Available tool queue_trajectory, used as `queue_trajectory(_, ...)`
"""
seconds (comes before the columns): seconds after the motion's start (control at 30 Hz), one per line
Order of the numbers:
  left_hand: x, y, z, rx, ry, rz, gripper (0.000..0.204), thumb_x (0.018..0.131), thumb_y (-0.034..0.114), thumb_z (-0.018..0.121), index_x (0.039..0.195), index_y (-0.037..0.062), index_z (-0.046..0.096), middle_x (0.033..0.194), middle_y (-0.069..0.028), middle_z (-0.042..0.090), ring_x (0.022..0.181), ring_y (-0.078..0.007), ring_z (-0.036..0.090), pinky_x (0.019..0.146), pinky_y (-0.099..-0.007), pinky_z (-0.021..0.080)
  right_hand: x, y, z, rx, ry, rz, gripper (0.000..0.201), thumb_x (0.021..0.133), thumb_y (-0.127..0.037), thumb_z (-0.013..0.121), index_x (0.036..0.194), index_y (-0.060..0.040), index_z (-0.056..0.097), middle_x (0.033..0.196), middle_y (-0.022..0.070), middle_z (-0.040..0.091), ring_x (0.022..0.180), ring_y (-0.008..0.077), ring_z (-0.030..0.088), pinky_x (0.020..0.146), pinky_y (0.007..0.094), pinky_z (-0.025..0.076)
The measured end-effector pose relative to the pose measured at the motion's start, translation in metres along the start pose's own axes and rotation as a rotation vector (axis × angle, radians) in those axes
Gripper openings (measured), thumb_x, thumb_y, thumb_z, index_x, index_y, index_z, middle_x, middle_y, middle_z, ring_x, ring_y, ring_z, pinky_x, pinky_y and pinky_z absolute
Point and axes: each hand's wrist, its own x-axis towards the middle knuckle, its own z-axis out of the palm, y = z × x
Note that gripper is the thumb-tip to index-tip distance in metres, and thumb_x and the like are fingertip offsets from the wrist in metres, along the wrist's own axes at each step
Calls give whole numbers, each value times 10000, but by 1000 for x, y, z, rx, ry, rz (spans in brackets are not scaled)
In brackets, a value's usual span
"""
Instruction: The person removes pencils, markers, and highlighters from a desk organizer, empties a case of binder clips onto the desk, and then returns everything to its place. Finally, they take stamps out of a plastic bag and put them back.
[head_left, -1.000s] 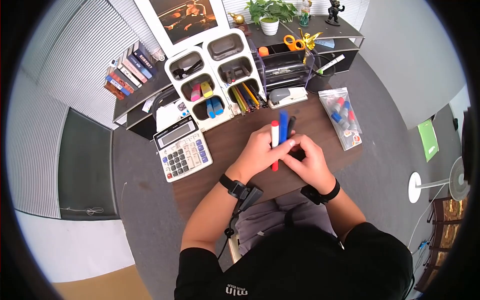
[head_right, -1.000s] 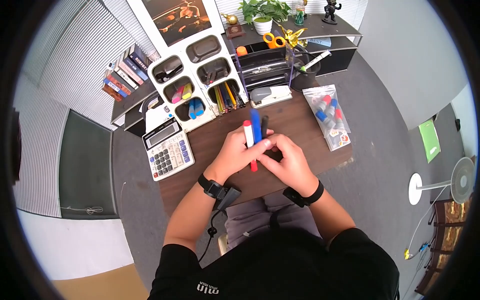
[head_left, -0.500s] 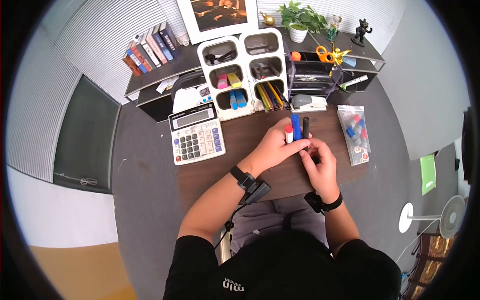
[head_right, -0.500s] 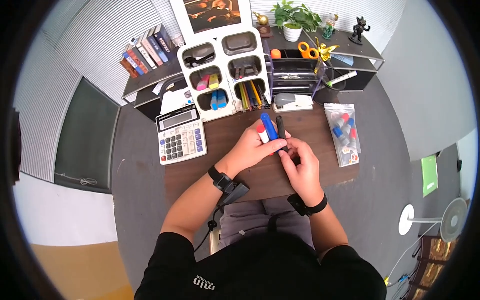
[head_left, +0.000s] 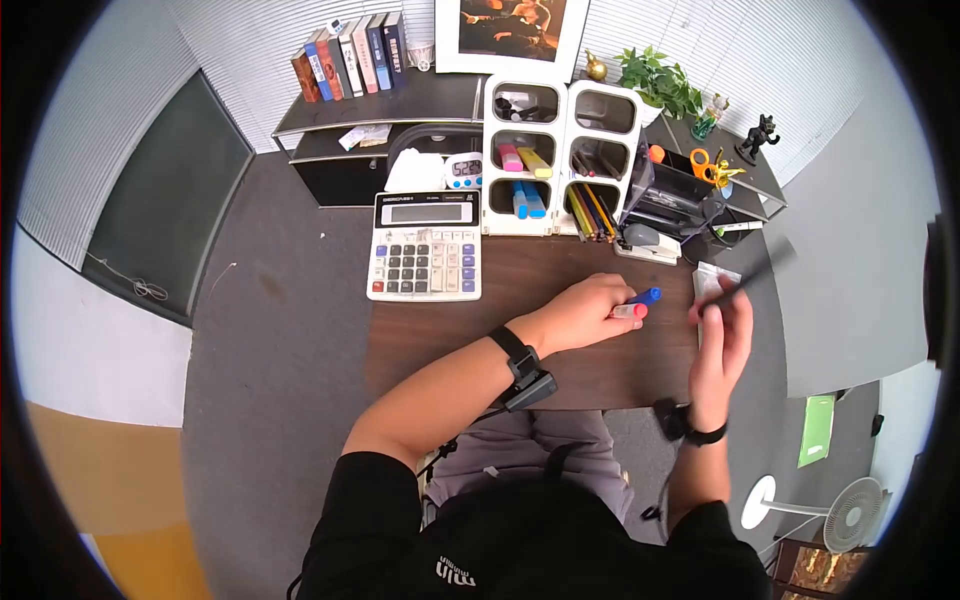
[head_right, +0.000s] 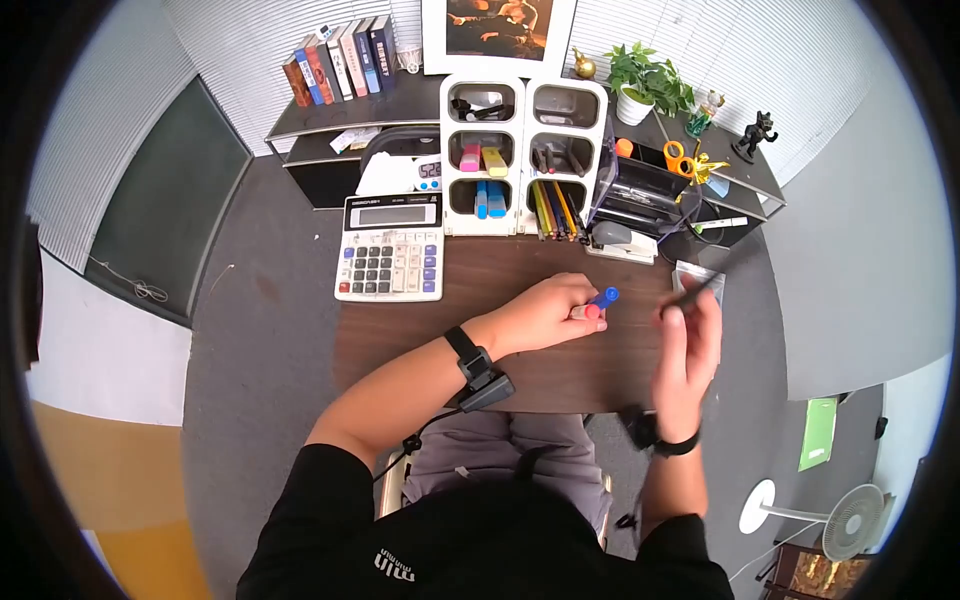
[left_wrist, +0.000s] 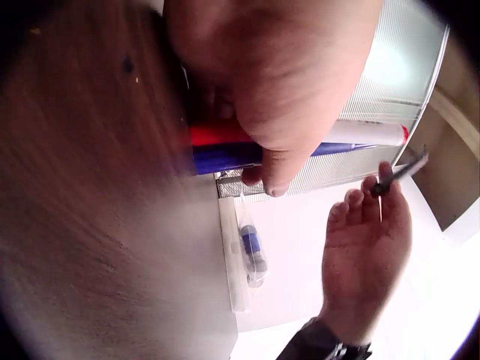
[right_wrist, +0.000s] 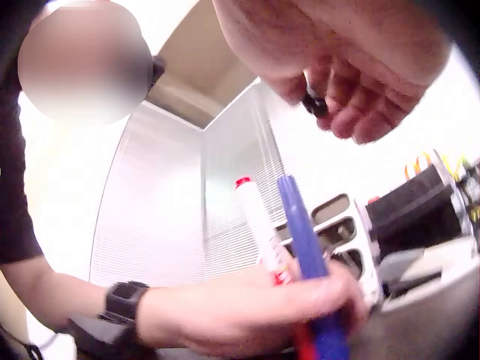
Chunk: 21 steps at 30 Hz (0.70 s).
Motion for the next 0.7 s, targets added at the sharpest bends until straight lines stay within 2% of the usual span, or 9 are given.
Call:
queue_trajectory(0.03, 0, 1, -1, 14, -23, -25, 239, 942, 280, 763, 941, 50, 701, 903, -99, 620, 886, -306, 620, 816, -417, 502, 18, -8, 1, -243, -64, -39, 345, 1047, -25, 575, 1388, 24, 583, 1117, 122, 679, 924, 187, 648, 864, 327, 521)
queue_trajectory(0.13, -1, -4, 0, 13, -2, 12, 264, 956, 297, 746, 939, 40, 687, 875, -112, 605, 865, -311, 613, 793, -423, 494, 76, -51, 22, -484, -97, -202, 229, 997, -11, 652, 1214, 11, 722, 1007, 118, 677, 883, 198, 639, 816, 320, 508)
queue_trajectory(0.17, 1, -5, -1, 10, -4, 25, 264, 956, 297, 746, 939, 40, 687, 875, -112, 605, 865, -311, 613, 793, -423, 494, 93, -56, 28, -531, -115, -339, 237, 981, -22, 688, 1215, -9, 725, 982, 113, 676, 841, 210, 634, 776, 328, 516)
queue_trajectory(0.3, 0, 0, -4, -21, 9, -18, 262, 972, 293, 730, 970, 35, 681, 869, -124, 608, 852, -316, 621, 786, -424, 497, 143, -48, 62, -638, -152, -480, 220, 941, -51, 740, 1159, -23, 733, 945, 131, 672, 797, 287, 651, 722, 382, 537)
queue_trajectory(0.37, 0, 4, -7, -35, 16, -44, 263, 980, 293, 721, 979, 33, 679, 875, -127, 616, 854, -320, 626, 788, -423, 501, 164, -32, 79, -719, -195, -622, 216, 898, -72, 763, 1111, -42, 734, 929, 135, 685, 843, 332, 678, 741, 426, 556)
queue_trajectory(0.43, 0, 7, -8, -112, 19, -81, 292, 981, 291, 714, 1013, 2, 687, 936, -190, 673, 916, -378, 654, 823, -462, 509, 176, -16, 95, -805, -210, -728, 185, 887, -110, 765, 1063, -69, 724, 904, 109, 675, 859, 317, 681, 759, 432, 559)
queue_trajectory(0.57, 1, 9, -11, -132, 49, -120, 301, 1000, 305, 701, 971, 8, 662, 905, -188, 676, 870, -384, 658, 800, -454, 515, 190, 3, 118, -904, -252, -769, 182, 874, -164, 774, 1023, -99, 693, 856, 88, 647, 877, 301, 675, 793, 432, 546)
queue_trajectory(0.63, 2, 8, -13, -130, 7, -191, 255, 1027, 283, 683, 1059, 30, 691, 964, -136, 711, 891, -298, 692, 832, -403, 544, 190, 7, 120, -887, -260, -731, 208, 875, -156, 770, 1060, -90, 703, 884, 95, 662, 886, 317, 679, 792, 439, 554)
queue_trajectory(0.7, 2, 9, -14, -144, 20, -184, 255, 1031, 279, 678, 1065, 26, 687, 955, -129, 713, 893, -275, 696, 829, -385, 546, 184, 0, 118, -857, -274, -656, 223, 882, -146, 765, 1086, -78, 706, 910, 104, 673, 889, 325, 679, 792, 436, 556)
